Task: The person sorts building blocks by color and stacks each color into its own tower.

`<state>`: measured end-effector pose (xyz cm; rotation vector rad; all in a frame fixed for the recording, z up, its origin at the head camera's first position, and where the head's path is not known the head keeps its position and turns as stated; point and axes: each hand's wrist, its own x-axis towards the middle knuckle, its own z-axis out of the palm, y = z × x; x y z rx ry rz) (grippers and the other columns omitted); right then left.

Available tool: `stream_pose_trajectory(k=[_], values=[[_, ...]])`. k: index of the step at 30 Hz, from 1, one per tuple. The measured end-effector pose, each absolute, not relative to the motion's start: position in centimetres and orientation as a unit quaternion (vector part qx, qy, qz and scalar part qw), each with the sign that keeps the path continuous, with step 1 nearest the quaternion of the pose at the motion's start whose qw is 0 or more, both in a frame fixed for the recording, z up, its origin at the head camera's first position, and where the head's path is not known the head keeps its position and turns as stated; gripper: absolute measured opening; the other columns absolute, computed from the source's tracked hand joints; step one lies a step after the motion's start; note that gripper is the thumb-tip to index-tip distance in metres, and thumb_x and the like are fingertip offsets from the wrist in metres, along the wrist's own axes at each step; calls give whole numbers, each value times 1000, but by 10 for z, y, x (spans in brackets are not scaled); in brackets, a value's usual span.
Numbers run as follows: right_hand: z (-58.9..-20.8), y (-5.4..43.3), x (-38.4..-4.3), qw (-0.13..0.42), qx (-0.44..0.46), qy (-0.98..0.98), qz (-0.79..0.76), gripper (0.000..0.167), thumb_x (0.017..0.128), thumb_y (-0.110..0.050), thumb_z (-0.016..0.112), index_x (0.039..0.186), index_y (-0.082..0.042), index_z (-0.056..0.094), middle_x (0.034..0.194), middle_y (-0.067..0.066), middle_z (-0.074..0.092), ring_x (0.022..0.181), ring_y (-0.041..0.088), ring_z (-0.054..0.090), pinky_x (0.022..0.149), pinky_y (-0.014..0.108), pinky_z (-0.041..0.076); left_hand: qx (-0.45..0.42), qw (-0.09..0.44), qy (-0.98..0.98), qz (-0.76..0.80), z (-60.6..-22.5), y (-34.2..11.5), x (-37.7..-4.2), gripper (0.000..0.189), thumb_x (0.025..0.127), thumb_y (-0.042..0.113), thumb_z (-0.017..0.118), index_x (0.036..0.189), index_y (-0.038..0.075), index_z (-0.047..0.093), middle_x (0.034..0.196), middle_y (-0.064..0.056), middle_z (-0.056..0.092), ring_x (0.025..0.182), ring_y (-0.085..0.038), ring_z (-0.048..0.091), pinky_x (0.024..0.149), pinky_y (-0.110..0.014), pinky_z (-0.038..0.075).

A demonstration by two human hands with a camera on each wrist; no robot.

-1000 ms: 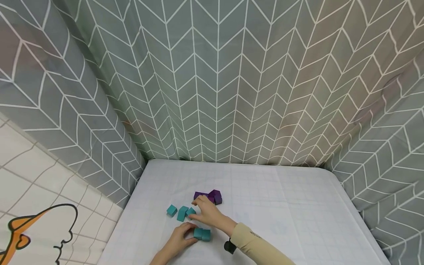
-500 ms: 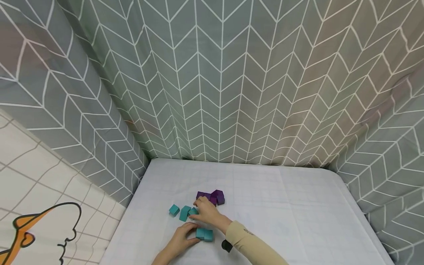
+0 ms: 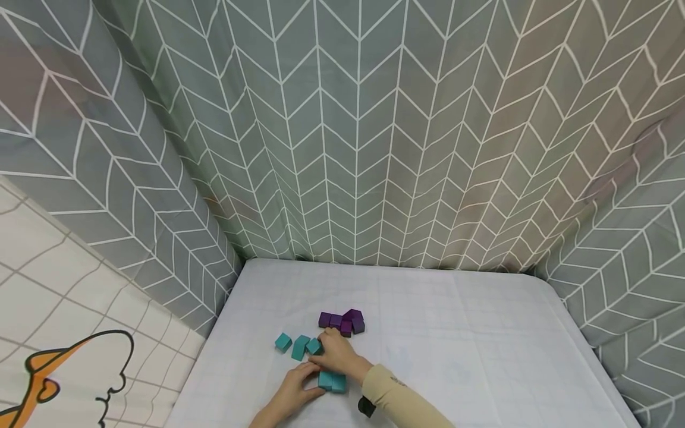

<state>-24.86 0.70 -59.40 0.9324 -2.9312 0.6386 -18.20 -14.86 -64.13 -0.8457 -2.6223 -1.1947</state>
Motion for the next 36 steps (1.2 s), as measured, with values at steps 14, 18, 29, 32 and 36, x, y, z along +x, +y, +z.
stream_pose_trajectory(k=[14, 18, 29, 32, 36], values=[[-603, 3, -250, 7, 272, -936, 224, 38, 74, -40, 67, 86, -4, 61, 80, -4, 47, 73, 8, 41, 59, 18, 40, -272, 48, -873, -402, -641, -149, -183, 38, 76, 33, 67, 106, 12, 59, 109, -1, 59, 103, -17, 54, 86, -28, 44], [-605, 3, -250, 8, 270, -936, 227, 36, 74, -37, 67, 86, -4, 61, 82, -2, 48, 74, 9, 43, 60, 19, 42, -269, 41, -874, -403, -641, -149, -182, 39, 76, 35, 66, 106, 12, 59, 108, 0, 59, 102, -16, 54, 85, -28, 45], [-604, 4, -248, 18, 273, -930, 245, 27, 73, -25, 68, 85, -3, 59, 83, -1, 48, 75, 10, 46, 64, 19, 44, -263, 28, -871, -413, -639, -149, -180, 39, 76, 35, 65, 107, 12, 59, 105, 2, 59, 99, -14, 55, 84, -26, 45], [-601, 5, -248, 19, 273, -927, 257, 25, 73, -21, 68, 86, -1, 60, 84, 0, 49, 78, 12, 48, 68, 21, 45, -263, 26, -869, -419, -638, -148, -181, 38, 76, 34, 66, 107, 14, 58, 104, 5, 59, 99, -12, 55, 84, -26, 45], [-598, 9, -251, 28, 271, -925, 266, 26, 74, -19, 68, 90, 0, 60, 86, 1, 50, 83, 13, 50, 72, 24, 46, -270, 37, -863, -425, -637, -148, -181, 35, 75, 29, 69, 105, 14, 59, 102, 7, 59, 96, -11, 55, 83, -25, 45]])
